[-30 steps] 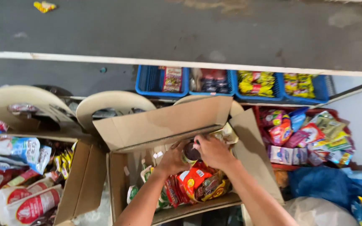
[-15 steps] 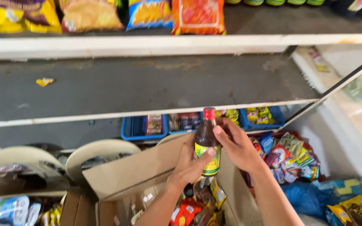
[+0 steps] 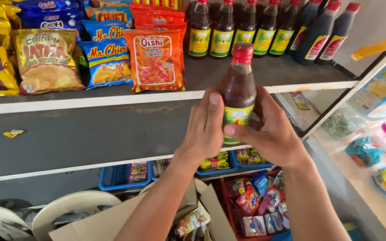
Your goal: Stocking bottles and snack bags onto retail shelves from a cardboard box.
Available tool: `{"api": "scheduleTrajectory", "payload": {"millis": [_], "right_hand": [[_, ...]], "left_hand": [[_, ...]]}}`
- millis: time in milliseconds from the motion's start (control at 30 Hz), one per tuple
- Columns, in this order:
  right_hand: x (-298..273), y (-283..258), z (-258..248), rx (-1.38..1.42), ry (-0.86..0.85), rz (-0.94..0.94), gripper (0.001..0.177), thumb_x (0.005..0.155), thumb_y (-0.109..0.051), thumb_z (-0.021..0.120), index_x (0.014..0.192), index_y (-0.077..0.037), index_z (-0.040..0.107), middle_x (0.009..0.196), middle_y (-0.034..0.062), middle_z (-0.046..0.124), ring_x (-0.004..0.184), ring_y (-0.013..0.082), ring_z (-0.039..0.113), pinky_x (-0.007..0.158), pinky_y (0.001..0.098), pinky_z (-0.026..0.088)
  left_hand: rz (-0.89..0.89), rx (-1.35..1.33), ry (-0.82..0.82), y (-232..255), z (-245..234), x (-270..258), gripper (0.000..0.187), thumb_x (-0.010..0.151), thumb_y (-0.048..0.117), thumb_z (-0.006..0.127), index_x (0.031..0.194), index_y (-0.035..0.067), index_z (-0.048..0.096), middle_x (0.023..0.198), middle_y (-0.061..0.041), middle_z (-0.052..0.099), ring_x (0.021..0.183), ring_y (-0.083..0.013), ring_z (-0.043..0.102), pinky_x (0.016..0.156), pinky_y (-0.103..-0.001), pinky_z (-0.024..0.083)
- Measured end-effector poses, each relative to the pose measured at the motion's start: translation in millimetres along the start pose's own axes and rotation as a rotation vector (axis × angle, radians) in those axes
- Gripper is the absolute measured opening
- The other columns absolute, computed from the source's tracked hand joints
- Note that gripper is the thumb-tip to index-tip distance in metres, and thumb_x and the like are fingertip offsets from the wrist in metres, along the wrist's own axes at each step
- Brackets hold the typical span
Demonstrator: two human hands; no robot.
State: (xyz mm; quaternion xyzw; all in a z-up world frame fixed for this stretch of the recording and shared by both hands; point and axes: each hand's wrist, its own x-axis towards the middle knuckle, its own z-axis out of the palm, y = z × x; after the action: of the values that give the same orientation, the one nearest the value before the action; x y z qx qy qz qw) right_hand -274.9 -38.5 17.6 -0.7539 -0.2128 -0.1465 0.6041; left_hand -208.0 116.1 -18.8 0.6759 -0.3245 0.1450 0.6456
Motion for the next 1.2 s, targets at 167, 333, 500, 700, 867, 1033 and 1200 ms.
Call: {"api": "scheduleTrajectory", "payload": {"millis": [167,333,500,700,867,1033,1200], "right_hand": [[55.8,8.0,-39.9,-0.136,0.039,-0.108,0.075,0.085,-0.007,0.080,0.149,0.000,0.041,0.136,0.0069,0.060,0.126,0.0145,0.057,0.100,0.0335,0.054],[100.2,55.3,-94.9,-0.098,0.034,-0.211,0.060,0.091,0.005,0.076,0.143,0.001,0.045,0.136,0.0102,0.062,0.129,0.0186,0.059,0.111,0.0353,0.052],[123.2,122.8,-156.1,-0.002,0.126,-0.106,0.058,0.089,0.004,0.072,0.136,-0.003,0.038,0.134,0.0067,0.057,0.126,0.0166,0.058,0.104,0.0331,0.055],[124.6,156.6,-214.8,-0.244,0.205,-0.042,0.052,0.090,0.009,0.073,0.134,-0.002,0.047,0.129,0.0105,0.060,0.120,0.0191,0.058,0.099,0.0326,0.052],[132.8,167.5,-249.7,-0.305,0.234,-0.034,0.059,0.084,0.007,0.076,0.135,-0.002,0.047,0.127,0.0098,0.064,0.119,0.0182,0.063,0.098,0.0325,0.054],[139.1,171.1,-262.6,-0.414,0.345,0.027,0.063,0.082,0.003,0.081,0.137,-0.002,0.049,0.127,0.0120,0.067,0.116,0.0200,0.066,0.095,0.0331,0.056],[139.3,167.7,-257.4,-0.553,0.557,0.118,0.061,0.082,-0.011,0.081,0.133,-0.001,0.050,0.125,0.0123,0.071,0.104,0.0205,0.075,0.086,0.0340,0.059]], "left_hand": [[0.126,-0.038,-0.018,-1.5,16.1,69.7,0.080,0.104,0.070,0.020,0.128,0.001,0.052,0.110,-0.026,0.070,0.106,-0.0478,0.067,0.088,-0.049,0.052],[0.209,0.006,-0.049,-27.0,52.8,127.1,0.081,0.106,0.070,0.023,0.137,-0.001,0.048,0.121,-0.025,0.067,0.113,-0.0427,0.066,0.094,-0.049,0.051],[-0.160,-0.006,-0.180,-60.6,98.8,168.3,0.061,0.103,0.053,0.039,0.131,0.003,0.059,0.099,-0.028,0.071,0.095,-0.0404,0.075,0.084,-0.046,0.066],[-0.035,0.198,-0.166,-113.0,160.1,198.3,0.039,0.104,0.032,0.048,0.132,0.009,0.060,0.119,-0.018,0.072,0.113,-0.0385,0.067,0.092,-0.046,0.051],[-0.072,0.116,-0.188,-112.6,195.1,216.4,0.045,0.093,0.021,0.057,0.137,0.012,0.053,0.120,-0.018,0.071,0.114,-0.0391,0.066,0.092,-0.048,0.051],[-0.041,0.240,-0.181,-133.8,219.7,236.3,0.048,0.090,0.015,0.064,0.136,0.010,0.051,0.124,-0.020,0.069,0.120,-0.0421,0.063,0.097,-0.050,0.049],[0.030,0.202,-0.097,-137.8,233.4,242.5,0.047,0.089,0.013,0.064,0.134,0.009,0.054,0.126,-0.021,0.067,0.119,-0.0431,0.061,0.097,-0.049,0.049]]}}
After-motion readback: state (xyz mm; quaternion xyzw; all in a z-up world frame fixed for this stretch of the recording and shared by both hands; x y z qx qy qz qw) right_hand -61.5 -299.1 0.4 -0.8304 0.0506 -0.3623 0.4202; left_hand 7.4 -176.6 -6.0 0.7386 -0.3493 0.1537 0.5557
